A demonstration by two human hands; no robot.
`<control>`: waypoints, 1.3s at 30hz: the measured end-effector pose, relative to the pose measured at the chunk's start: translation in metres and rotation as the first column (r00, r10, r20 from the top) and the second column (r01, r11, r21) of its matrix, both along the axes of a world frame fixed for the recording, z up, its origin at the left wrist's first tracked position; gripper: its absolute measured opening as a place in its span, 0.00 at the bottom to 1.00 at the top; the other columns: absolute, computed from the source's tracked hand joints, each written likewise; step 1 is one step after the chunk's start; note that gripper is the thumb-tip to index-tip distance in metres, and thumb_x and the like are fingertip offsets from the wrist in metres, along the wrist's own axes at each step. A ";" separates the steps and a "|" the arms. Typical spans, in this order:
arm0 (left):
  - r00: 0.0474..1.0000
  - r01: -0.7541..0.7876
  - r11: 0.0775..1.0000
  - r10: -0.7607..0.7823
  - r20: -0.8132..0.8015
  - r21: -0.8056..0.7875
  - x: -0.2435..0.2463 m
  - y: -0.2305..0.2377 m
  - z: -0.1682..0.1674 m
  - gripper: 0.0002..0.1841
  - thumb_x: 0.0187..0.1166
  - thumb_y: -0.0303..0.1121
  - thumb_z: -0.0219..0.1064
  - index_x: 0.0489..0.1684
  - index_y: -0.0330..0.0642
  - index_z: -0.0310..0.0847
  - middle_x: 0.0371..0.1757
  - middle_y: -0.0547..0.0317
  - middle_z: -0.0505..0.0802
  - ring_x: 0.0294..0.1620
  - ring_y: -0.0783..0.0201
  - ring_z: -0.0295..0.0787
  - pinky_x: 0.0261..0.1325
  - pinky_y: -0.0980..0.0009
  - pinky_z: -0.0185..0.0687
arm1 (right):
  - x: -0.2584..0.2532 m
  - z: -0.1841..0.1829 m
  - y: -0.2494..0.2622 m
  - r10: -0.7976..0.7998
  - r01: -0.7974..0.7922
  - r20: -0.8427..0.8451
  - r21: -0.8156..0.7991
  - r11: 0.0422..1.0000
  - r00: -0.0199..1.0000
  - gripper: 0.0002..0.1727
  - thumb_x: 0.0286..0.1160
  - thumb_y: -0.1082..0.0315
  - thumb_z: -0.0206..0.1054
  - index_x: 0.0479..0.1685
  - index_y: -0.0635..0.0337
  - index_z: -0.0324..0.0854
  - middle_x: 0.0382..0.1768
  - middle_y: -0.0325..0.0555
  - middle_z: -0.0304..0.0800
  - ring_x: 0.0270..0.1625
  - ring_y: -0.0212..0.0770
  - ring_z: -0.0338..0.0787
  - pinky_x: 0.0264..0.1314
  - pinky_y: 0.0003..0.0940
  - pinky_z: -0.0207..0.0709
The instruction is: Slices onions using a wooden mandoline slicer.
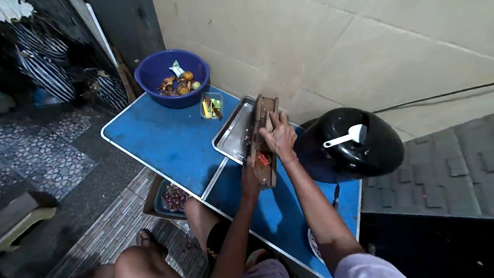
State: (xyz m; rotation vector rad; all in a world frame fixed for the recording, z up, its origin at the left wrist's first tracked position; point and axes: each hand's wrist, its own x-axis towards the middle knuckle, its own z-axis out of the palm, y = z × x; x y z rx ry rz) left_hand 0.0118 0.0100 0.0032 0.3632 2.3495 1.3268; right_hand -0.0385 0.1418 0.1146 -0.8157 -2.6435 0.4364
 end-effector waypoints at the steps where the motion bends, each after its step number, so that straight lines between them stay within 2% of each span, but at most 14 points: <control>1: 1.000 -0.001 1.000 0.001 -0.003 0.000 0.000 0.000 0.002 0.29 0.90 0.27 0.53 0.91 0.35 0.55 0.75 0.28 0.79 0.72 0.39 0.83 0.74 0.51 0.80 | 0.003 -0.002 -0.003 -0.011 0.011 0.000 0.007 1.000 1.000 0.39 0.70 0.41 0.68 0.83 0.48 0.77 0.88 0.59 0.66 0.60 0.74 0.85 0.44 0.72 0.76; 2: 1.000 0.008 1.000 -0.008 -0.005 -0.007 -0.001 0.000 0.005 0.29 0.89 0.27 0.53 0.91 0.34 0.56 0.75 0.28 0.79 0.71 0.39 0.83 0.74 0.52 0.79 | 0.001 -0.003 -0.001 -0.024 0.024 0.004 0.010 1.000 1.000 0.39 0.69 0.40 0.67 0.82 0.47 0.77 0.87 0.59 0.67 0.60 0.74 0.85 0.44 0.72 0.76; 5: 0.999 0.030 0.999 -0.030 -0.016 -0.027 0.000 -0.002 0.004 0.29 0.90 0.28 0.54 0.90 0.34 0.56 0.75 0.27 0.78 0.73 0.38 0.82 0.76 0.52 0.78 | -0.036 0.000 0.024 -0.104 0.108 0.081 -0.043 0.993 0.991 0.39 0.69 0.36 0.66 0.83 0.40 0.77 0.88 0.56 0.67 0.68 0.72 0.83 0.57 0.75 0.74; 8: 0.999 0.032 0.999 -0.033 0.023 0.003 -0.006 -0.005 0.011 0.30 0.89 0.26 0.53 0.91 0.34 0.54 0.81 0.28 0.73 0.78 0.38 0.77 0.79 0.50 0.74 | -0.074 0.008 0.048 -0.125 0.129 0.105 -0.035 0.991 0.987 0.39 0.67 0.33 0.65 0.81 0.37 0.78 0.80 0.57 0.77 0.65 0.67 0.86 0.56 0.73 0.76; 11: 1.000 0.023 0.999 -0.023 0.013 0.034 -0.001 -0.006 0.013 0.29 0.90 0.27 0.52 0.91 0.34 0.54 0.80 0.27 0.75 0.78 0.39 0.78 0.79 0.51 0.74 | -0.054 0.005 0.039 -0.080 0.084 0.066 -0.062 0.995 0.995 0.40 0.67 0.37 0.68 0.83 0.39 0.75 0.85 0.56 0.70 0.68 0.70 0.83 0.58 0.75 0.75; 16: 0.999 -0.012 0.999 0.014 -0.048 0.051 0.002 -0.005 0.009 0.28 0.89 0.26 0.52 0.90 0.31 0.56 0.77 0.26 0.78 0.74 0.38 0.81 0.77 0.52 0.76 | 0.000 -0.002 0.000 -0.029 0.029 0.012 -0.044 0.999 1.000 0.38 0.72 0.42 0.68 0.85 0.45 0.74 0.88 0.57 0.64 0.65 0.73 0.82 0.48 0.74 0.74; 20: 0.999 0.013 1.000 -0.014 0.045 0.022 0.000 -0.004 0.008 0.28 0.92 0.29 0.50 0.92 0.35 0.54 0.77 0.27 0.76 0.74 0.38 0.80 0.77 0.51 0.76 | -0.045 -0.003 0.033 -0.107 0.110 0.068 -0.042 0.993 0.992 0.38 0.69 0.36 0.64 0.83 0.37 0.76 0.87 0.52 0.68 0.69 0.67 0.84 0.56 0.73 0.76; 23: 0.999 -0.003 0.999 0.001 0.047 0.041 -0.007 -0.004 0.010 0.29 0.91 0.27 0.50 0.92 0.36 0.53 0.76 0.26 0.77 0.73 0.37 0.81 0.76 0.49 0.77 | -0.077 0.009 0.050 -0.103 0.108 0.071 -0.065 0.992 0.992 0.35 0.71 0.37 0.64 0.80 0.39 0.79 0.80 0.55 0.76 0.66 0.67 0.86 0.57 0.73 0.76; 26: 0.999 -0.038 0.997 0.036 0.017 0.072 -0.002 -0.002 0.007 0.28 0.91 0.28 0.51 0.90 0.34 0.56 0.76 0.27 0.78 0.73 0.38 0.81 0.76 0.50 0.77 | -0.055 0.003 0.039 -0.054 0.054 0.015 -0.055 0.997 0.998 0.38 0.70 0.39 0.69 0.82 0.42 0.77 0.85 0.54 0.70 0.65 0.67 0.86 0.57 0.72 0.77; 28: 0.999 -0.026 0.998 0.024 0.022 0.054 -0.001 -0.006 0.012 0.28 0.91 0.28 0.51 0.91 0.34 0.56 0.78 0.28 0.77 0.75 0.39 0.80 0.78 0.50 0.76 | -0.023 0.000 0.018 0.009 -0.012 -0.037 -0.065 0.998 0.999 0.39 0.73 0.44 0.70 0.85 0.48 0.73 0.89 0.58 0.64 0.63 0.72 0.85 0.52 0.75 0.76; 30: 1.000 -0.012 0.999 0.012 0.026 0.029 0.000 -0.008 0.012 0.28 0.91 0.27 0.50 0.91 0.35 0.55 0.77 0.28 0.78 0.74 0.39 0.81 0.76 0.50 0.77 | -0.003 -0.003 0.003 0.016 -0.018 -0.049 -0.050 0.999 0.999 0.38 0.73 0.44 0.70 0.84 0.48 0.74 0.88 0.57 0.66 0.63 0.71 0.86 0.50 0.74 0.77; 32: 1.000 -0.003 1.000 0.003 0.030 -0.003 -0.004 -0.005 0.009 0.28 0.91 0.28 0.50 0.92 0.36 0.54 0.76 0.29 0.78 0.72 0.38 0.82 0.74 0.49 0.79 | -0.009 -0.005 0.005 -0.015 0.013 -0.039 -0.047 0.999 0.999 0.38 0.71 0.43 0.69 0.83 0.47 0.76 0.87 0.56 0.68 0.63 0.70 0.85 0.49 0.73 0.76; 35: 0.997 0.046 0.998 -0.043 0.072 -0.041 -0.003 -0.005 0.012 0.30 0.91 0.29 0.53 0.93 0.37 0.51 0.77 0.28 0.77 0.73 0.39 0.81 0.75 0.51 0.78 | -0.046 -0.002 0.032 -0.092 0.095 0.043 -0.056 0.994 0.995 0.37 0.69 0.39 0.66 0.82 0.40 0.77 0.85 0.51 0.72 0.67 0.66 0.86 0.57 0.72 0.77; 39: 0.999 -0.025 0.999 0.023 0.047 0.041 -0.004 -0.007 0.015 0.27 0.92 0.30 0.50 0.91 0.34 0.56 0.77 0.27 0.78 0.75 0.38 0.79 0.78 0.50 0.75 | -0.072 0.013 0.049 -0.057 0.067 0.084 -0.112 0.992 0.995 0.38 0.73 0.39 0.68 0.84 0.42 0.75 0.84 0.56 0.72 0.72 0.68 0.83 0.63 0.75 0.74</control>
